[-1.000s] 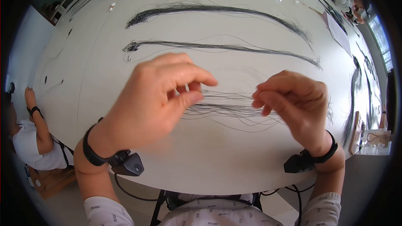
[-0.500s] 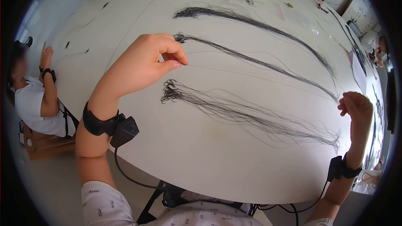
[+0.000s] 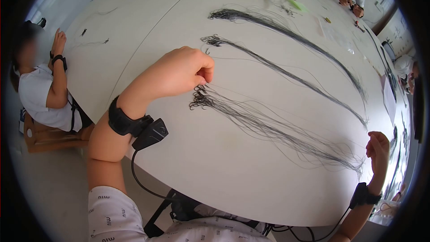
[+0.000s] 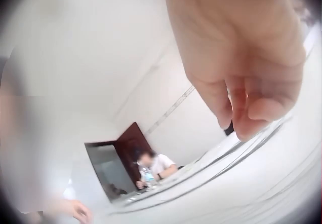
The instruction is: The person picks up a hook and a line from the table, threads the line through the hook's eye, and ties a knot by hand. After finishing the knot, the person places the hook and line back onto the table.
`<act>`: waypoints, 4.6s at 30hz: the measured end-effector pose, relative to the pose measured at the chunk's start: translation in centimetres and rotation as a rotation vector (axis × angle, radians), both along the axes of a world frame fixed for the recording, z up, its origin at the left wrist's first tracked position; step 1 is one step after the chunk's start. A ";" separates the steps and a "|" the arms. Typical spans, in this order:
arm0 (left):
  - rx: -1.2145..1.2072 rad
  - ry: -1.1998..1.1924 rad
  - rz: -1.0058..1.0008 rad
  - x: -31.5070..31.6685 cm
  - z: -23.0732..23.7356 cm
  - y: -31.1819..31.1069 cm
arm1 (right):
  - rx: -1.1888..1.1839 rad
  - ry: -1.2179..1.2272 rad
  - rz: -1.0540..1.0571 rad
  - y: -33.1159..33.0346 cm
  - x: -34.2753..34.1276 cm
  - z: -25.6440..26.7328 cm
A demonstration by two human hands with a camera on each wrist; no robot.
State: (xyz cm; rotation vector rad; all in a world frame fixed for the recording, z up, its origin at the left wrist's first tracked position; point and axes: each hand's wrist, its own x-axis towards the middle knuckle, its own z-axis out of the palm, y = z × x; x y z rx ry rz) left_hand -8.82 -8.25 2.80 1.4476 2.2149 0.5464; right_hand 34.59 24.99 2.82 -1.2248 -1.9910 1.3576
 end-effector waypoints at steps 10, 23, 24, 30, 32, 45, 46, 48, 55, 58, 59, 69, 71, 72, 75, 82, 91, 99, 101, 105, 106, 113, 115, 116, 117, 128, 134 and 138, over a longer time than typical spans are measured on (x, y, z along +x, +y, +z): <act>0.086 0.002 -0.061 -0.3 -0.8 -0.2 | 0.414 -0.482 -0.016 1.6 4.0 -1.4; 0.146 0.126 0.146 -2.5 -0.1 0.0 | 0.270 -0.337 0.174 -6.7 -6.8 1.5; 0.149 0.176 0.227 -2.7 -0.3 0.3 | 0.197 -0.322 0.208 -7.3 -7.5 1.8; 0.341 0.155 0.181 -4.8 -2.3 0.8 | -0.065 -0.215 0.336 -8.7 -10.6 2.2; 0.306 0.098 0.223 -4.5 -1.9 1.3 | -0.085 -0.193 0.344 -8.8 -11.1 1.9; 0.044 0.027 0.239 -5.6 -2.3 3.5 | -0.118 -0.027 0.361 -8.8 -11.7 0.1; 0.047 0.031 0.236 -5.8 -2.3 3.6 | -0.115 -0.024 0.358 -8.6 -11.7 -0.1; -0.053 0.140 0.158 -6.2 -2.3 3.8 | -0.067 0.015 0.401 -8.3 -11.6 -0.6; 0.385 0.142 0.407 -6.8 0.0 2.8 | -0.068 0.074 0.385 -8.3 -12.0 -0.7; 0.555 0.265 0.446 -5.9 2.3 2.9 | -0.104 0.099 0.431 -8.1 -12.2 -0.5; 0.557 0.264 0.445 -5.5 2.8 3.1 | -0.120 0.102 0.436 -8.0 -12.3 -0.5; 0.991 0.128 0.112 1.9 6.4 4.2 | -0.134 0.113 0.441 -8.6 -12.5 0.1; 0.853 -0.022 -0.114 5.3 4.7 4.2 | -0.119 0.175 0.515 -10.4 -13.2 1.3; 0.771 0.022 -0.207 6.8 4.2 4.2 | -0.108 0.235 0.585 -11.2 -13.4 1.8; 0.614 -0.196 -0.386 10.8 2.1 4.1 | -0.139 0.285 0.983 -13.1 -13.6 2.6; 0.477 -0.468 -0.687 13.0 0.9 3.4 | -0.257 0.196 1.160 -15.6 -13.8 1.4; 0.089 -0.184 -0.407 8.1 4.2 4.6 | -0.231 0.296 1.004 -14.9 -14.3 0.2; -0.142 -0.280 -0.303 2.6 2.1 5.8 | -0.163 0.300 0.974 -14.7 -14.3 0.0; -0.211 -0.246 -0.278 2.1 2.1 5.7 | -0.142 0.282 0.950 -14.7 -14.3 0.0; -0.155 -0.068 -0.338 1.4 2.1 5.1 | -0.051 0.255 0.945 -14.5 -14.2 0.0; -0.168 -0.076 -0.305 1.0 2.0 5.1 | 0.053 0.222 0.916 -14.5 -14.1 -0.1; -0.182 -0.079 -0.238 -1.2 1.6 4.9 | 0.655 -0.200 0.600 -14.9 -13.7 -0.1; -0.169 -0.062 -0.240 -1.6 1.5 4.8 | 0.699 -0.253 0.563 -14.9 -13.7 0.2; -0.155 -0.045 -0.243 -1.8 1.4 4.8 | 0.801 -0.300 0.534 -14.5 -13.5 0.3; -0.156 -0.046 -0.241 -2.0 1.4 4.7 | 0.903 -0.347 0.502 -14.3 -13.3 0.5; -0.021 -0.060 -0.183 -4.5 0.2 4.6 | 0.979 -0.600 0.164 -10.0 -11.4 3.5; -0.086 -0.057 -0.143 -4.4 0.6 5.0 | 0.848 -0.791 0.085 -7.0 -9.2 4.2; -0.072 -0.042 -0.159 -4.3 0.7 5.1 | 0.787 -0.947 0.152 -5.4 -8.1 3.8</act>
